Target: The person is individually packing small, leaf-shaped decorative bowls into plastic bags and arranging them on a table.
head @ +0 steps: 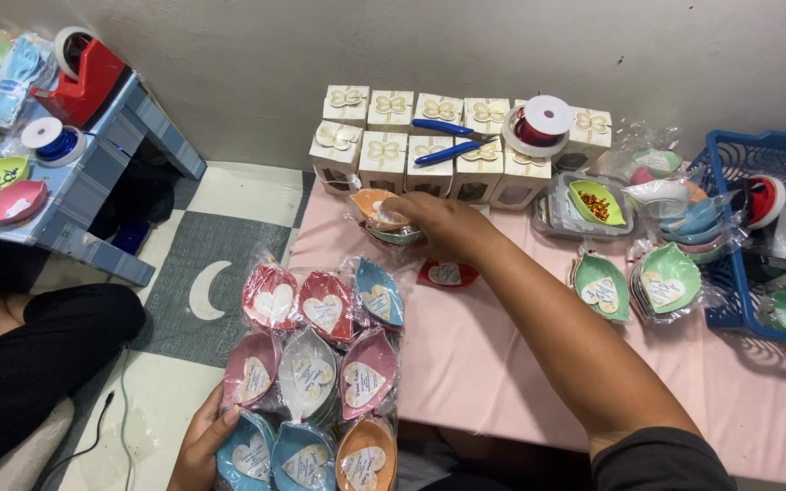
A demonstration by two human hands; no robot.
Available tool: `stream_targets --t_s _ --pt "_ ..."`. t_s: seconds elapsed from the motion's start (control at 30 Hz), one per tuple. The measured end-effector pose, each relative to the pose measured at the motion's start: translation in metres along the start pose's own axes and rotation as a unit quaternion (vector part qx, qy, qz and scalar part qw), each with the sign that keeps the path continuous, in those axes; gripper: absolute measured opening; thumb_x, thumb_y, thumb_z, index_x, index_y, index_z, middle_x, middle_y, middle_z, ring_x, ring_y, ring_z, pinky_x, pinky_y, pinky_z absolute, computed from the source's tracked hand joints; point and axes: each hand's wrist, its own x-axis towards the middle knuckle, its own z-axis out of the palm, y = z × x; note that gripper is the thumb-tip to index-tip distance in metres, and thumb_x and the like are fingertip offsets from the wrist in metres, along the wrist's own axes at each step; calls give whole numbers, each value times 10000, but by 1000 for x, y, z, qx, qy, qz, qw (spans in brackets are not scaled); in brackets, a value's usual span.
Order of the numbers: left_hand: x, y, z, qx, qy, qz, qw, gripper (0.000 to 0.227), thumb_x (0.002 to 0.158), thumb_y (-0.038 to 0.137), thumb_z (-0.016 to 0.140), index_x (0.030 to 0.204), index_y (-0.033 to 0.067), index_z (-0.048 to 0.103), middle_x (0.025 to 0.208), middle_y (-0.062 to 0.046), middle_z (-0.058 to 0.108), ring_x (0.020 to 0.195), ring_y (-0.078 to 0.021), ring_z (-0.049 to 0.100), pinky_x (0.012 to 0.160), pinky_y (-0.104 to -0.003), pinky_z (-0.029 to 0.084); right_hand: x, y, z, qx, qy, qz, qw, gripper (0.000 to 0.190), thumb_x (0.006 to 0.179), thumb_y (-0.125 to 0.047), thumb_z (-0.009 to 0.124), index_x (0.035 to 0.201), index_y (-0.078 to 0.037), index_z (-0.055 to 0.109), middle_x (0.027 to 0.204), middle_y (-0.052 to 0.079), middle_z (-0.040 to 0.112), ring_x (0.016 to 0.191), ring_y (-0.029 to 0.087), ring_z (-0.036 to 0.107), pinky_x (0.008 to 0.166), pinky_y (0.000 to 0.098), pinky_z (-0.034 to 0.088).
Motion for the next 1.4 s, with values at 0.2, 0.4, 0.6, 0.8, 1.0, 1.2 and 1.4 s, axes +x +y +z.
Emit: stream_targets --t_s 0.2,0.4,0.6,0.8,1.0,1.2,1.4 --pt "4 -3 -4 1 -11 10 1000 780 843 120 493 1596 -44 368 1392 -365 662 1148 -470 717 945 -548 575 0 8 23 47 45 -48 997 884 683 -127 933 1435 -333 518 1350 -46 652 1034 247 731 855 402 622" --pt "-5 10 8 8 -1 -1 1000 793 851 145 490 1615 -28 363 1463 -352 643 1220 -485 694 1015 -562 533 -6 7 31 54 91 -63 992 705 700 -141 923 1323 -228 607 1365 -36 650 1071 253 710 871 413 606" --pt "2 3 0 27 -3 6 1000 794 851 151 487 1612 -32 350 1447 -349 648 1205 -474 707 1001 -550 551 -12 3 12 63 75 -62 993 721 686 -93 922 1320 -179 590 1450 -4 576 1094 274 701 900 414 609" --pt "2 1 -1 16 -5 4 1000 784 851 144 490 1602 -40 365 1404 -363 668 1152 -476 719 963 -552 565 -4 -2 -27 65 -67 -6 996 932 618 -514 936 1418 -229 554 1651 21 377 1323 338 570 1061 516 512" --pt "2 2 0 17 -2 2 1000 793 846 137 503 1607 -39 364 1419 -357 659 1171 -469 711 975 -545 559 9 -19 -35 148 -37 30 988 472 975 -592 514 1082 -168 692 1349 70 629 1181 285 609 972 470 496" --pt "-1 9 6 11 10 -12 1000 791 847 133 497 1610 -33 375 1436 -350 659 1185 -469 702 988 -548 543 20 -30 -17 232 -31 80 969 483 780 -350 881 1111 -122 612 1161 78 748 1047 247 720 899 402 571" --pt "-4 13 10 -4 10 -9 1000 754 869 130 481 1598 -41 392 1391 -362 681 1137 -475 714 960 -546 559 17 -39 -24 185 -144 142 962 1082 697 -426 879 1625 -247 352 1507 104 615 1243 327 689 1029 456 551"
